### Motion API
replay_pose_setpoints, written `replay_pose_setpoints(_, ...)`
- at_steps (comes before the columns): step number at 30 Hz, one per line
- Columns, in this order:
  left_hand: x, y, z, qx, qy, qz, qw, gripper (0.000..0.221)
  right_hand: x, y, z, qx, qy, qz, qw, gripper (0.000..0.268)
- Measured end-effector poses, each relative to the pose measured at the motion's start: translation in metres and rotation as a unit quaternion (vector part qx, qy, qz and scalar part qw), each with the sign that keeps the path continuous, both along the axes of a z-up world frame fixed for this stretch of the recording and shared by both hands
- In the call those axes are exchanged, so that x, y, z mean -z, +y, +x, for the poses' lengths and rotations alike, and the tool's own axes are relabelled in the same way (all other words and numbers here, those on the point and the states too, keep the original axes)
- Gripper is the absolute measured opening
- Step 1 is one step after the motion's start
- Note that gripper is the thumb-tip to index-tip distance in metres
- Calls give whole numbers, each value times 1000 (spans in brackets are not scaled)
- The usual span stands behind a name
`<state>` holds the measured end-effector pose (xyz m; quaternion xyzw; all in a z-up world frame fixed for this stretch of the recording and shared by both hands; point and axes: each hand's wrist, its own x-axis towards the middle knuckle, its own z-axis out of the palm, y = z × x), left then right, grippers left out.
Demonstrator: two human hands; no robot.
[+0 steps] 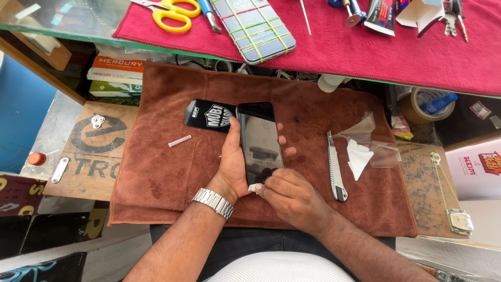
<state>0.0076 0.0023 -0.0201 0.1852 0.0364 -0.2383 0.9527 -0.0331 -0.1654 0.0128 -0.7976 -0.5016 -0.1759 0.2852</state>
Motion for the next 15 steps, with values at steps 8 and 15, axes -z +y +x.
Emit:
replay_pose_setpoints(8, -7, 0, 1, -18, 14, -37, 999, 101, 14, -33, 10, 127, -1, -50, 991, 5)
replay_pose_setpoints(15, -12, -4, -2, 32, -7, -45, 998, 94, 24, -57, 33, 333, 196, 186, 903, 10)
